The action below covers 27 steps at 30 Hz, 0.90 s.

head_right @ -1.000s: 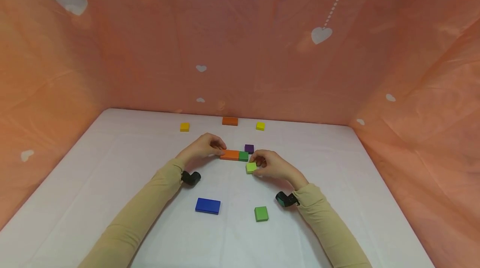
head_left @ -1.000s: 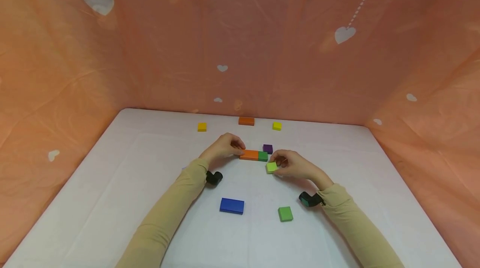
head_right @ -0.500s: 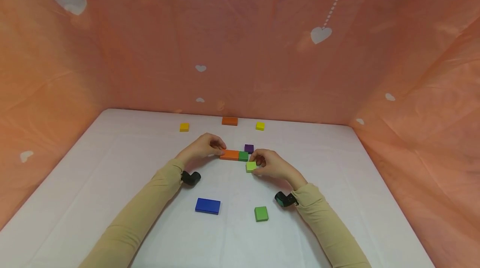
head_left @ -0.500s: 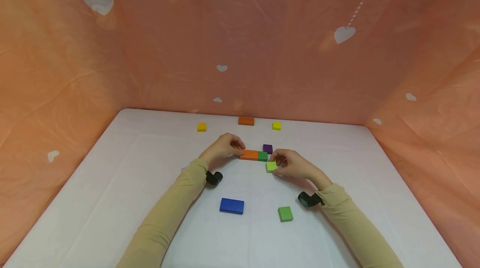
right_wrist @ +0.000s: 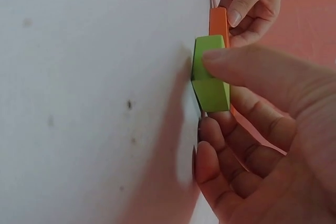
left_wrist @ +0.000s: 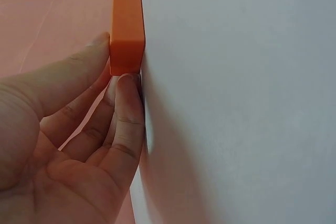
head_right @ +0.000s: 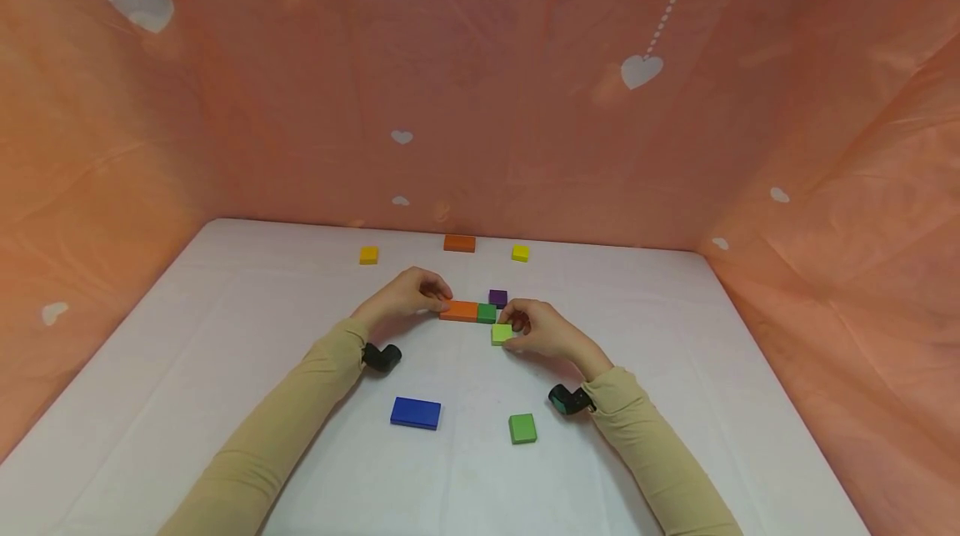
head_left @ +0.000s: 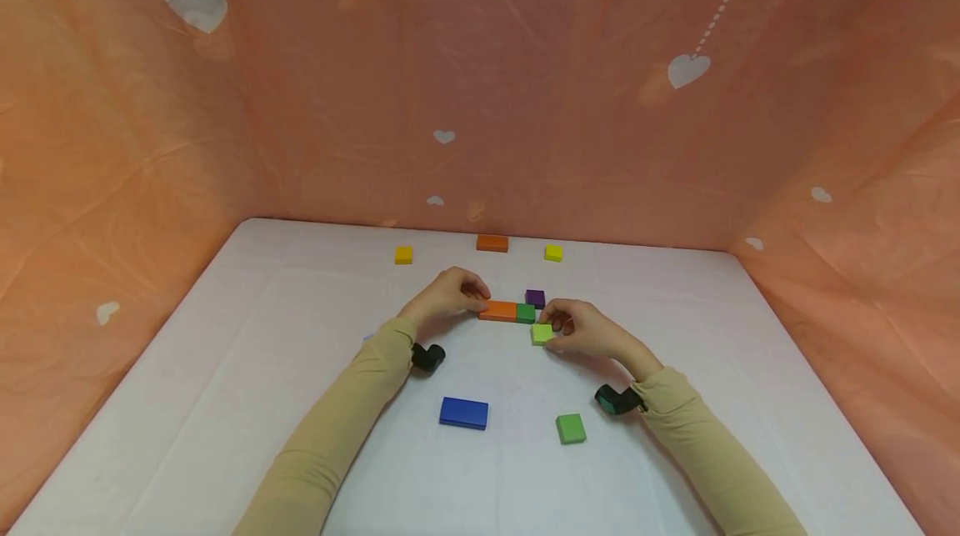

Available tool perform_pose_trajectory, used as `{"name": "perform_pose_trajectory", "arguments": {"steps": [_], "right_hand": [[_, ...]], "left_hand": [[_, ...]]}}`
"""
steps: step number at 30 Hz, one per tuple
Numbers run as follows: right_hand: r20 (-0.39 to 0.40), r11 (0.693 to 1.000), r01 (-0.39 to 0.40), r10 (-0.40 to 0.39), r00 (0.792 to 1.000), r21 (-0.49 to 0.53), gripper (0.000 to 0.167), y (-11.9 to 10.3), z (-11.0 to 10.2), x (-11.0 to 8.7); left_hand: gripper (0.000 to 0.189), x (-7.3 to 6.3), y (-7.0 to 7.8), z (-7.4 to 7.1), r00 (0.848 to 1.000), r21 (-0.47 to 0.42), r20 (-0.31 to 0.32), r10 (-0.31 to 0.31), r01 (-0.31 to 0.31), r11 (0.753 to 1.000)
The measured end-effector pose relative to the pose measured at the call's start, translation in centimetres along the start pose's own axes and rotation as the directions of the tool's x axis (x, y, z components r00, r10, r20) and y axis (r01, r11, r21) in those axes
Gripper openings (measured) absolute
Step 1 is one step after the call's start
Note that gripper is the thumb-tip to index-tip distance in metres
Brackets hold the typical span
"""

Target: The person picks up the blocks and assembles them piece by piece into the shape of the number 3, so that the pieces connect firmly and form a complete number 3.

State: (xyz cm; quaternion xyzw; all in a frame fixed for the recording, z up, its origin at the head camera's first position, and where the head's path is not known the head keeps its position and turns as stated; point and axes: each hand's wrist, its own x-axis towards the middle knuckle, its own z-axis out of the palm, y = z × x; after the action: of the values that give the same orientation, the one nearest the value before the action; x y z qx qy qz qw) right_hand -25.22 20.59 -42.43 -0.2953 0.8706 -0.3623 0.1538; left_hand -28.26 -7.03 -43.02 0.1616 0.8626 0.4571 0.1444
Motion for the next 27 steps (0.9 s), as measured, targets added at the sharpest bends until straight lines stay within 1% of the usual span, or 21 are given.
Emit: {"name": "perform_pose_trajectory", "arguments": {"steps": [10,18,22,27], "right_hand": [[-0.011,1.0,-0.024,0.024,1.0,0.007,0.031,-0.44,0.06,-0.01],[-0.018,1.0,0.028,-0.028,0.999,0.0,0.031,-0.45,0.11,-0.08],[-0.024,1.0,0.024,-0.024,0.999,-0.005,0.03,-0.31,0.16,0.0],[-0.023,1.0,0.023,-0.024,0.999,-0.01,0.03,-0.29,0.15,0.09]], "left_hand": [[0.013,-0.13,0.13,0.0,1.0,0.0,-0.006,-0.001,0.001,1.0],[0.014,-0.28,0.2,-0.16,1.0,0.0,0.004,0.018,-0.018,1.0],[0.015,-0.27,0.18,-0.15,1.0,-0.005,0.009,0.011,-0.011,1.0],[0.014,-0.24,0.15,-0.13,1.0,-0.003,0.006,0.017,-0.017,1.0]]}}
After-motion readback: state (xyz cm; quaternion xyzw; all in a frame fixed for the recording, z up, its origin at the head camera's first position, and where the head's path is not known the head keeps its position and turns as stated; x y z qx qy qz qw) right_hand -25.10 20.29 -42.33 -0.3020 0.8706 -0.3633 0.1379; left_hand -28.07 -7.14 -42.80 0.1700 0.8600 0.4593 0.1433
